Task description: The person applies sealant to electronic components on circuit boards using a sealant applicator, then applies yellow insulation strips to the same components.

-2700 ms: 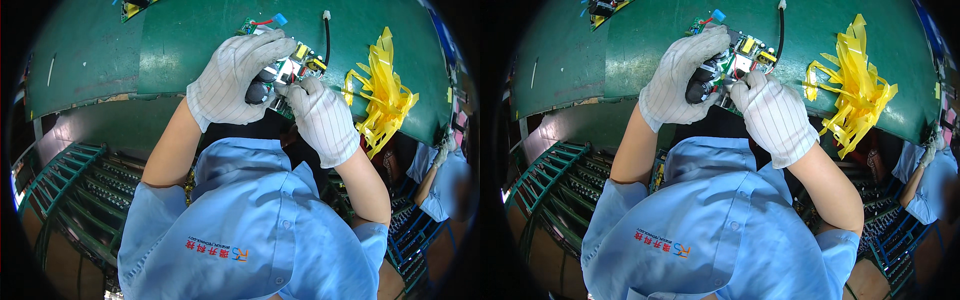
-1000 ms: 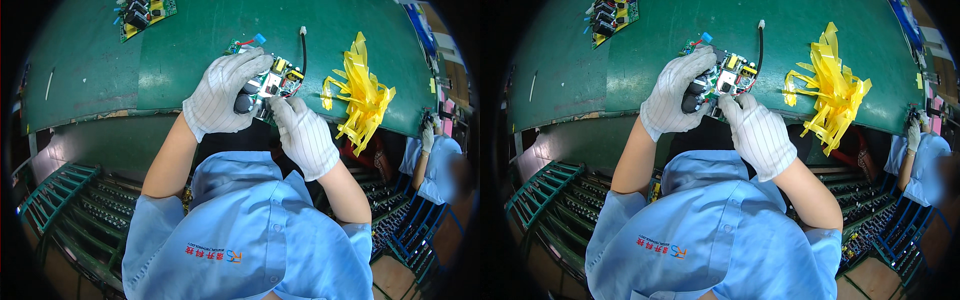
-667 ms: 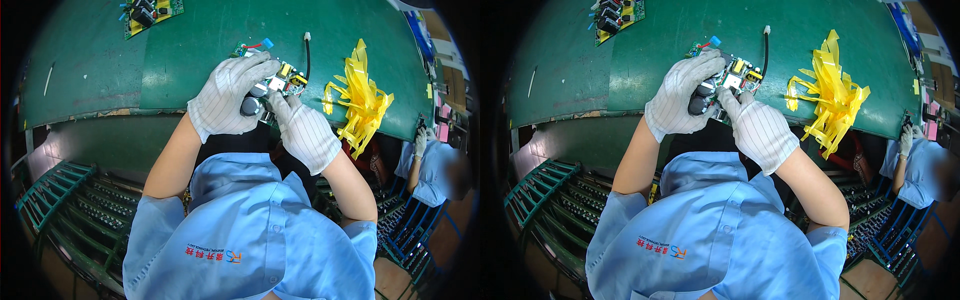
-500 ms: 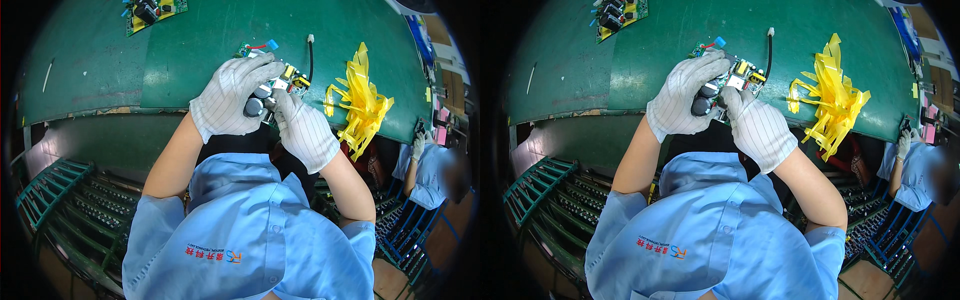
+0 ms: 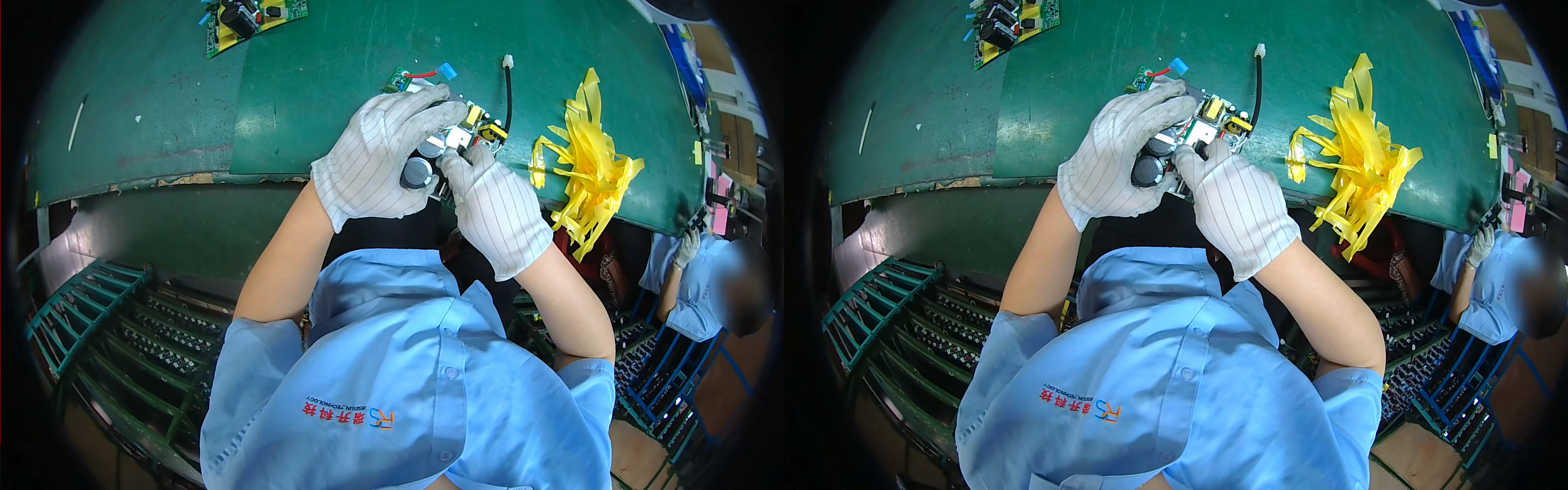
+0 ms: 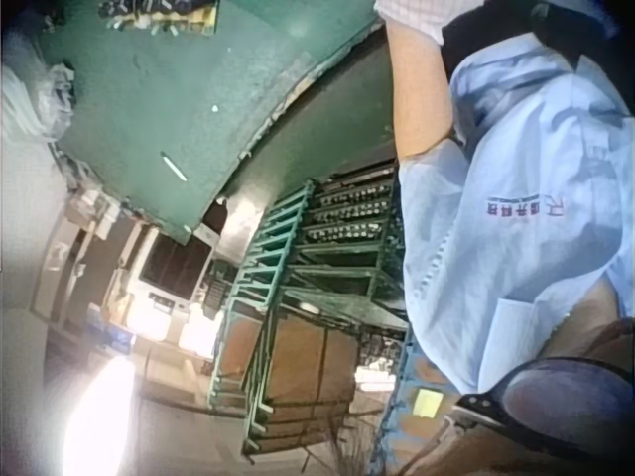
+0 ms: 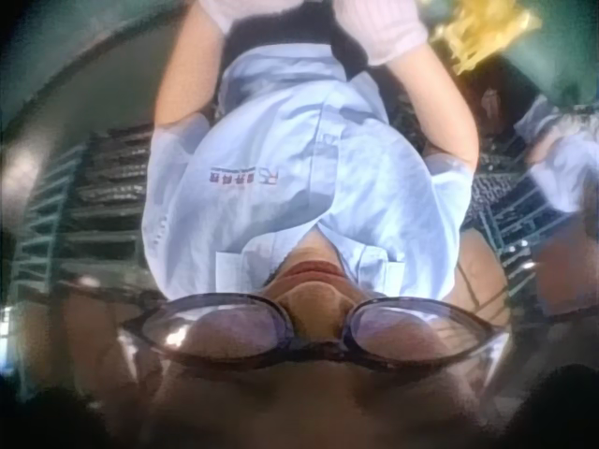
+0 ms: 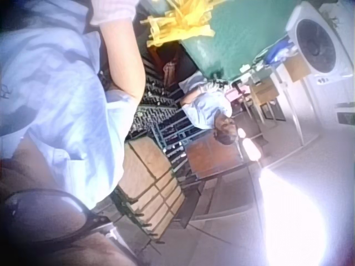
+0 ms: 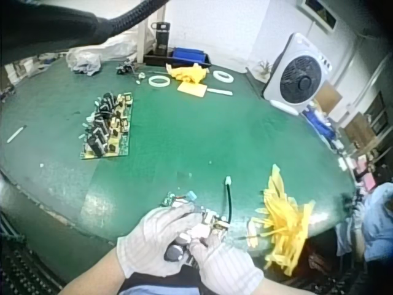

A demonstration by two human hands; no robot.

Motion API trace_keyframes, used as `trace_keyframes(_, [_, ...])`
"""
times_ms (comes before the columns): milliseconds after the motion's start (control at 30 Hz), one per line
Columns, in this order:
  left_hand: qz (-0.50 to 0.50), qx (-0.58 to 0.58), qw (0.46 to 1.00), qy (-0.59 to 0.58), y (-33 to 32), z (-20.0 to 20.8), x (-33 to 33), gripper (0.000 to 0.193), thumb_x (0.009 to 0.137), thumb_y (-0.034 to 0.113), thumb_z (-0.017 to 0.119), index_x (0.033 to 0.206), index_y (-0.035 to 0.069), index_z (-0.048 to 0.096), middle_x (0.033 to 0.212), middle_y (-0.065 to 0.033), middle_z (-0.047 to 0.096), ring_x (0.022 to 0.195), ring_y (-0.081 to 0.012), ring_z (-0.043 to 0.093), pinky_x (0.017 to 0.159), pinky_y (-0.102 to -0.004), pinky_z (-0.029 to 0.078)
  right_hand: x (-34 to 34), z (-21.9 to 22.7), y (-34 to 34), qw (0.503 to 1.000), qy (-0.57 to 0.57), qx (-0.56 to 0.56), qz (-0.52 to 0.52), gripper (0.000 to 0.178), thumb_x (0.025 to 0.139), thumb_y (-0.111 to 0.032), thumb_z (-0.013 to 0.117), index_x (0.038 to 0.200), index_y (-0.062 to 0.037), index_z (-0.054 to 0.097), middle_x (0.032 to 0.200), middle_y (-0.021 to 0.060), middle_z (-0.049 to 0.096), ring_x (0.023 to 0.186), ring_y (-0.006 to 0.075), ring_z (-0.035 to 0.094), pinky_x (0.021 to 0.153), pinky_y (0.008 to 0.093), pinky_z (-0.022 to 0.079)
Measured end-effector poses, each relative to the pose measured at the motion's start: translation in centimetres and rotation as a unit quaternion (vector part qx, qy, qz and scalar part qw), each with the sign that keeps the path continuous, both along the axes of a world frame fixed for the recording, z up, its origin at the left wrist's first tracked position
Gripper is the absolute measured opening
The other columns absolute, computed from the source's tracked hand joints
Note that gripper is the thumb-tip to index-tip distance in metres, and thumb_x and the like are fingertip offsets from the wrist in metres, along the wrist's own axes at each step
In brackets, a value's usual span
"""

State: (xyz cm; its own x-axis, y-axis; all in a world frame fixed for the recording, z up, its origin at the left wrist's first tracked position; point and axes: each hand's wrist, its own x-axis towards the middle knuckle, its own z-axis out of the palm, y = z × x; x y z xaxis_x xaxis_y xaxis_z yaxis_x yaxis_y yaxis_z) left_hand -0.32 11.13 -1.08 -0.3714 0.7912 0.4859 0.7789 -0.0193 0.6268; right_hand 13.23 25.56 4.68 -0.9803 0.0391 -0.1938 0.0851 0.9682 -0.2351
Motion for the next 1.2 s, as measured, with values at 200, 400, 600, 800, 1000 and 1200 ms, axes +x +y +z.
trace_keyframes(200, [-0.007,0.012,1.000,-0.001,0.2,0.0,0.0,0.080,0.065,0.015,0.078,0.139,0.010,0.050,0.141,-0.0171,0.053,0.126,-0.0360,0.055,0.106,-0.0481,0.041,0.6,0.9,-0.3,0.997,0.035,-0.055,-0.051,0.041,0.085,-0.005,0.057,0.126,-0.0067,0.054,0.099,0.0245,0.060,0.074,0.0415,0.065,0.061,0.0487,0.055])
trace_keyframes(400, [-0.003,-0.006,1.000,-0.015,-0.3,0.2,0.0,0.082,0.063,0.013,0.075,0.140,0.011,0.049,0.142,-0.0162,0.053,0.129,-0.0357,0.053,0.107,-0.0478,0.040,3.2,2.8,0.9,0.918,0.166,-0.239,-0.268,0.044,0.094,-0.007,0.056,0.136,-0.0022,0.043,0.084,0.0194,0.066,0.068,0.0399,0.065,0.064,0.0454,0.054])
trace_keyframes(600, [-0.011,-0.004,1.000,-0.012,-0.1,0.3,-0.1,0.081,0.064,0.012,0.075,0.140,0.010,0.049,0.143,-0.0151,0.053,0.131,-0.0346,0.052,0.108,-0.0472,0.040,4.7,2.4,1.1,0.944,-0.009,-0.325,-0.059,0.039,0.093,-0.004,0.049,0.132,0.0003,0.053,0.097,0.0218,0.063,0.088,0.0370,0.062,0.079,0.0435,0.051])
trace_keyframes(800, [-0.013,-0.006,1.000,-0.011,0.0,0.4,0.0,0.080,0.064,0.011,0.075,0.140,0.009,0.050,0.143,-0.0154,0.053,0.131,-0.0350,0.051,0.108,-0.0471,0.040,3.0,-0.4,1.7,0.939,-0.020,-0.338,-0.063,0.050,0.093,-0.003,0.046,0.142,0.0039,0.042,0.086,0.0242,0.061,0.075,0.0415,0.060,0.069,0.0476,0.048])
trace_keyframes(1000, [-0.016,0.000,1.000,-0.020,0.0,0.3,0.0,0.081,0.063,0.010,0.076,0.139,0.008,0.051,0.142,-0.0164,0.054,0.131,-0.0356,0.052,0.108,-0.0472,0.040,1.9,-1.1,1.2,0.969,0.094,-0.230,0.000,0.047,0.096,-0.013,0.049,0.139,0.0035,0.045,0.088,0.0251,0.064,0.074,0.0419,0.063,0.066,0.0490,0.050])
trace_keyframes(1200, [-0.017,-0.006,1.000,-0.016,-0.1,0.6,-0.1,0.080,0.062,0.008,0.076,0.138,0.008,0.051,0.142,-0.0174,0.053,0.131,-0.0351,0.052,0.109,-0.0467,0.040,1.4,-0.5,1.0,0.993,0.051,-0.107,-0.008,0.041,0.091,-0.012,0.052,0.131,-0.0027,0.052,0.089,0.0250,0.065,0.075,0.0389,0.066,0.063,0.0491,0.052])
